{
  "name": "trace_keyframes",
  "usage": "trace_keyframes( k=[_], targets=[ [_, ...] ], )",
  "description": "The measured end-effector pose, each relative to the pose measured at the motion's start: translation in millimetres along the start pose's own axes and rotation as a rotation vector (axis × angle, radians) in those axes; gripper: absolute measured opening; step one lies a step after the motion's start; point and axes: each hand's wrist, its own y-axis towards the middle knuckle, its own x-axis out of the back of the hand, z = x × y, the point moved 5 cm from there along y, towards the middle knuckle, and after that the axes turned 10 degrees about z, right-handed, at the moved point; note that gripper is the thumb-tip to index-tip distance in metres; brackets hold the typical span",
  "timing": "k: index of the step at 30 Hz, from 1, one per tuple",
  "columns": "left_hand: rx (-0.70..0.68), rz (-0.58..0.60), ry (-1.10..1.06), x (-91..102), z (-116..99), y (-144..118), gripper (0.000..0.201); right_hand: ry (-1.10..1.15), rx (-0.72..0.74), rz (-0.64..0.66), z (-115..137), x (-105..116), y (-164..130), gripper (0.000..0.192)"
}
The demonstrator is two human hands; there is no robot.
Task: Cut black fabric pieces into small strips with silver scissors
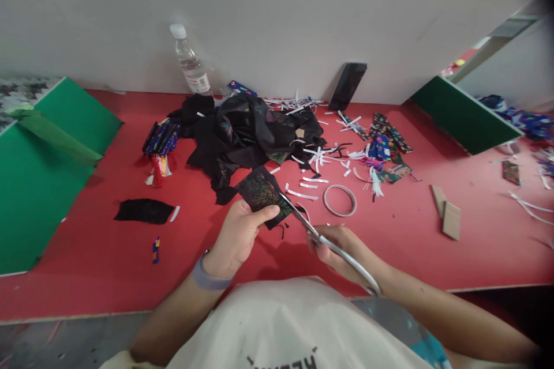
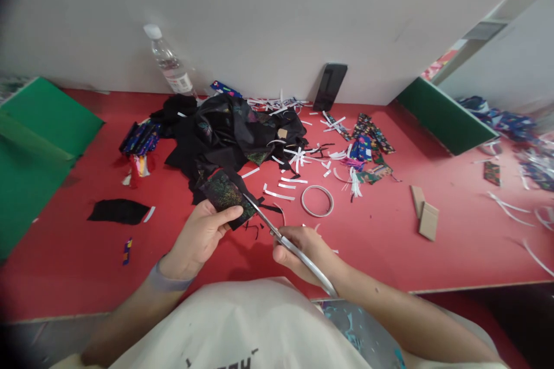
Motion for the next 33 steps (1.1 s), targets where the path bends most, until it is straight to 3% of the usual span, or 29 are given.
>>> trace_keyframes(
  k=[9,33],
  targets=[
    [0.008,0.034,0.0,-2.2,4.5,2.7,0.027,-0.002,0.053,0.006,3.8,0.6,-1.3,0.064],
    [-0.05,0.108,0.049,0.1,6.5,3.8,0.024,0.039,0.031,0.023,7.3,-0.1,-0.6,0.065]
  ],
)
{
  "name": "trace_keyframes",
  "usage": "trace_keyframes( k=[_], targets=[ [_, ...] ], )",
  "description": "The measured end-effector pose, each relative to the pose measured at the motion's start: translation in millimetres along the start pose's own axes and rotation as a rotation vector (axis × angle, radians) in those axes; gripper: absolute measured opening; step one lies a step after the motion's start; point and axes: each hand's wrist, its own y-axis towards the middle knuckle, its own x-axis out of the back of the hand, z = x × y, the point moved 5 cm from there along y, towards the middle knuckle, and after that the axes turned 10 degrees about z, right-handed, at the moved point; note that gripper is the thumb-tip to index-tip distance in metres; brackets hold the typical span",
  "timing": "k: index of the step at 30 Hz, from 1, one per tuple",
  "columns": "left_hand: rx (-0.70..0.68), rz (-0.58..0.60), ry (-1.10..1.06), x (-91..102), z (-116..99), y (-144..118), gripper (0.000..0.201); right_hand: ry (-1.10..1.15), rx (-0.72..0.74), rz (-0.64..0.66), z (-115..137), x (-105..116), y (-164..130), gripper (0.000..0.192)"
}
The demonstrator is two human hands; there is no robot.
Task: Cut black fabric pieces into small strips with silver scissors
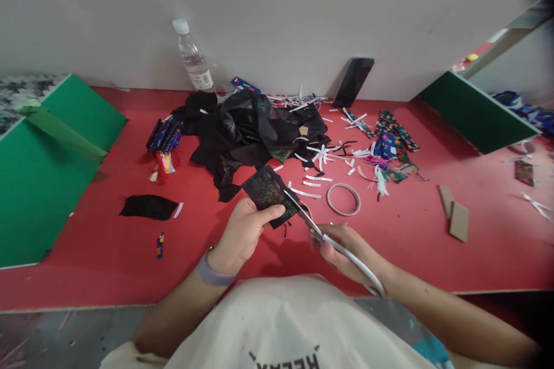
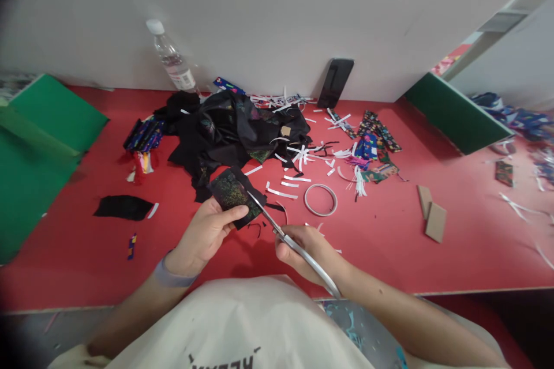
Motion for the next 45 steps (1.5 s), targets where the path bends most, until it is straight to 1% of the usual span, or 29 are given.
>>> trace_keyframes(
  k=[12,17,21,29,34,41,45],
  targets=[
    [-0.009,-0.005,0.015,-4.4,-0.9,0.5,0.025,0.005,-0.037,-0.034,-5.2,0.1,-1.5,0.066],
    [-0.004,0.024,0.003,-4.6,0.6,0.5,0.021,0.002,-0.015,-0.056,-3.0,0.2,-2.2,0.069],
    [-0.002,0.031,-0.009,-4.2,1.0,0.6,0.019,0.009,-0.019,-0.049,-1.5,-0.3,-2.4,0.067],
    [0.028,0.025,-0.008,-3.4,2.6,0.1,0.024,0.01,0.027,-0.04,2.4,0.2,-0.5,0.066],
    [0.028,0.026,0.003,-3.4,2.7,0.6,0.028,0.005,0.006,-0.055,2.9,0.7,1.0,0.067],
    [0.036,0.027,-0.001,-2.5,3.9,1.0,0.026,-0.011,-0.033,-0.059,0.8,0.0,-0.5,0.071],
    [0.038,0.024,-0.006,-2.1,4.9,0.9,0.025,0.011,-0.055,-0.046,-2.9,-1.8,-0.4,0.07]
  ],
)
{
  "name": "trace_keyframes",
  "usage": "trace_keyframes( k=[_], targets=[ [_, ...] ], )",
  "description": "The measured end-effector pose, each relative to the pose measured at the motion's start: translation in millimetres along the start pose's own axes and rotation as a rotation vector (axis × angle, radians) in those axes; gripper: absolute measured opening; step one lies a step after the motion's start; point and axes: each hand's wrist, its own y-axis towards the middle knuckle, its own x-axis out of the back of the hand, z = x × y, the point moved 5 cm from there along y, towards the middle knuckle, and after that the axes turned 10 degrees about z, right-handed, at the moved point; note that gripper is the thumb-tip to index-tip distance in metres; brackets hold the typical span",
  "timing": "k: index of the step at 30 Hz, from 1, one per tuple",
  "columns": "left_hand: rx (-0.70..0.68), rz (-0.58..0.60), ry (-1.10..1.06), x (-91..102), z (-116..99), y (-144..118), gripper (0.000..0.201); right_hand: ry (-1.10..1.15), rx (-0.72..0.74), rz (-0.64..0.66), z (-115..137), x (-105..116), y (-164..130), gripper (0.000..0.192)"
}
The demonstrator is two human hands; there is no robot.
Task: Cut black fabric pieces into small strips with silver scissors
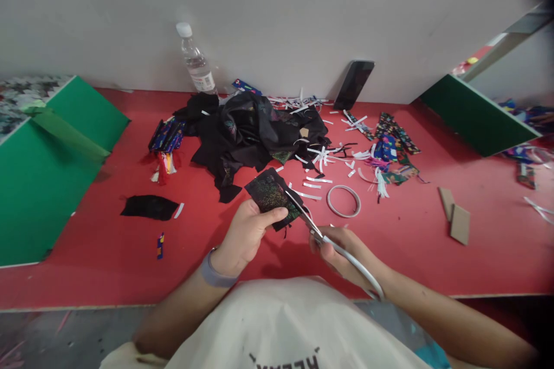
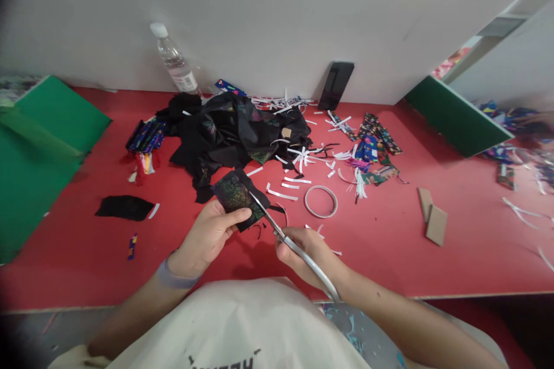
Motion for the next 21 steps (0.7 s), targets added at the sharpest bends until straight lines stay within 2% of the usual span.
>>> trace_keyframes(
  k=[21],
  targets=[
    [0.022,-0.014,-0.033,-1.4,2.1,-1.3,0.021,0.043,0.021,-0.011,-7.1,-3.4,-0.5,0.068]
  ],
)
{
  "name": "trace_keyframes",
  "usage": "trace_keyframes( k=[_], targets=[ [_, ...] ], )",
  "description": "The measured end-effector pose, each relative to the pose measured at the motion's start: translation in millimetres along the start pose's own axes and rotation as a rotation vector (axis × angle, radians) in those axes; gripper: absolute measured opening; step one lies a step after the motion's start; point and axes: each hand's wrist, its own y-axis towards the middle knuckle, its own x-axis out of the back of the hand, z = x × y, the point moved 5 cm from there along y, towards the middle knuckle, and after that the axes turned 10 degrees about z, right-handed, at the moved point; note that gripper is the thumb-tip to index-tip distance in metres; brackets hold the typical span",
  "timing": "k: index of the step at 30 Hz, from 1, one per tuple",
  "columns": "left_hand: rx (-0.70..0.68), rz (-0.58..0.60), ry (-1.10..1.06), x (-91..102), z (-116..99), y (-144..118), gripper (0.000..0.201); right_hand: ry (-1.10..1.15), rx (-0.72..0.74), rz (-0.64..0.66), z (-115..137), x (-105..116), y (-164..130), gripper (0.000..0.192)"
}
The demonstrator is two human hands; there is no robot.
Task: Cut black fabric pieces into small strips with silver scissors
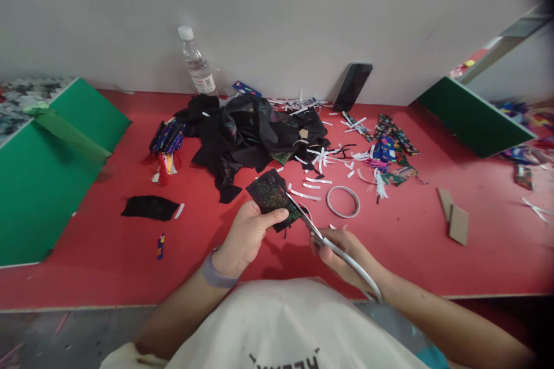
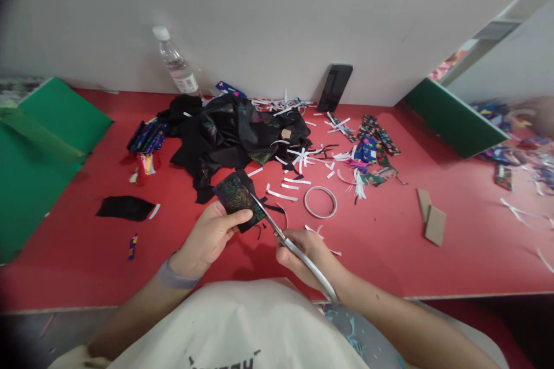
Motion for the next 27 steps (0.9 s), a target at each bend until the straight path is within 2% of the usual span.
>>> trace_keyframes(
  k=[18,21,25,27],
  targets=[
    [0.022,0.005,-0.03,-3.8,1.7,-7.0,0.021,-0.075,0.021,-0.048,2.2,-2.7,-8.9,0.069],
    [0.023,0.045,-0.019,-4.7,-1.0,-9.3,0.022,-0.151,0.017,-0.107,1.9,0.1,-12.2,0.069],
    [-0.041,0.161,-0.055,-11.0,-8.0,-12.0,0.033,-0.217,0.0,-0.165,1.2,2.1,-17.2,0.07],
    [-0.073,0.139,-0.106,-11.7,-9.7,-12.7,0.031,-0.255,-0.01,-0.182,0.5,1.2,-19.3,0.07]
  ],
)
